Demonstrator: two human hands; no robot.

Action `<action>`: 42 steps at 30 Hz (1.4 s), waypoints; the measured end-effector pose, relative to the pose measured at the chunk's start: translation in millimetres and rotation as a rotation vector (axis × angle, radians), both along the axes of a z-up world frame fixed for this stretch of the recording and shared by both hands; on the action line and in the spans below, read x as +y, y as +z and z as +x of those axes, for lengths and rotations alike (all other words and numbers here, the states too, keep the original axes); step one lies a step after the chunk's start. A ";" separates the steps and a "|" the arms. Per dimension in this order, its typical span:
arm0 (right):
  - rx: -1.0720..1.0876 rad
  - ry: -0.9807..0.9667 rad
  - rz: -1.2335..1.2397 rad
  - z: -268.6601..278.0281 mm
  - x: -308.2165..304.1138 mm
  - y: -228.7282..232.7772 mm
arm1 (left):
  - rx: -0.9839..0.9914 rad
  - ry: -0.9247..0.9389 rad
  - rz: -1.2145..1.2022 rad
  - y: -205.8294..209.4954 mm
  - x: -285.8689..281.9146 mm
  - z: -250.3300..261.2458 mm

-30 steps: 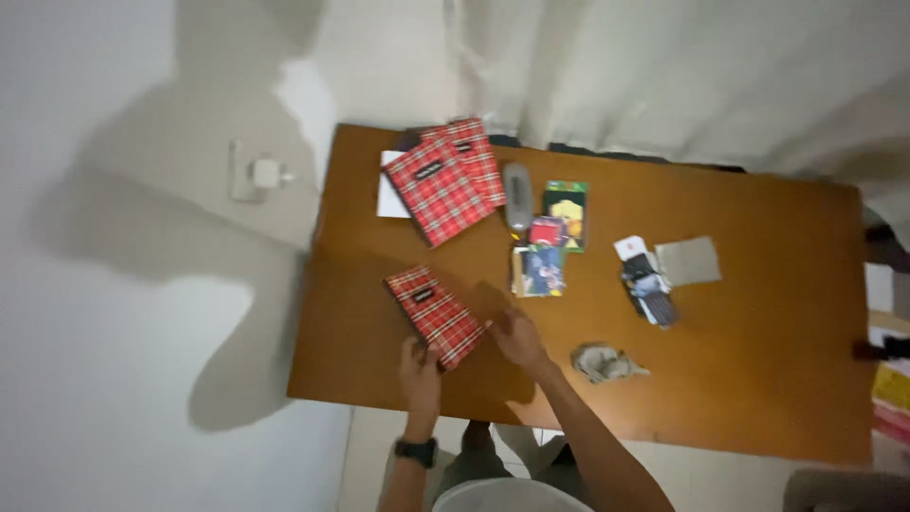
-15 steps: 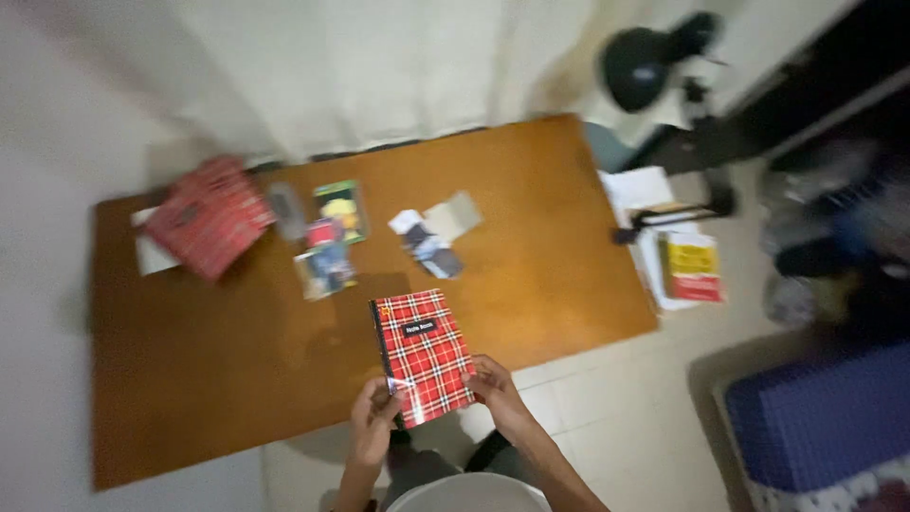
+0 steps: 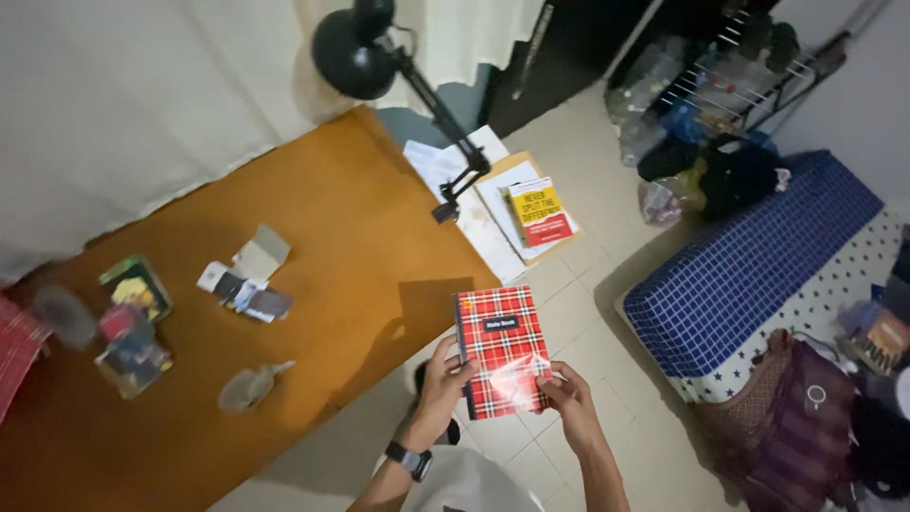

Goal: Clearing various items from a wooden desk and moving them to a nearby surface.

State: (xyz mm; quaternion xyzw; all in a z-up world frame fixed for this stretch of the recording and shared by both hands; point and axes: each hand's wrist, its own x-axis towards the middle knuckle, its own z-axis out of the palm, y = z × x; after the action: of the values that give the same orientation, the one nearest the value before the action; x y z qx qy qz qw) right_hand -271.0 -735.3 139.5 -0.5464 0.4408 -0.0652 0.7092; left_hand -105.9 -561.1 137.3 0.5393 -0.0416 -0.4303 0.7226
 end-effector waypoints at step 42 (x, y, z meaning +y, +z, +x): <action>0.271 0.089 0.119 231.5 -472.2 -352.6 | -0.122 0.419 0.408 -162.7 -322.7 49.7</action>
State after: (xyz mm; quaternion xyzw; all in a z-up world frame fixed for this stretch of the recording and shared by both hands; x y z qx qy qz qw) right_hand -39.5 -1207.5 -213.1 -0.5262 0.5108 0.0671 0.6765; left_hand -56.2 -883.9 -25.5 0.6952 0.1145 -0.2380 0.6685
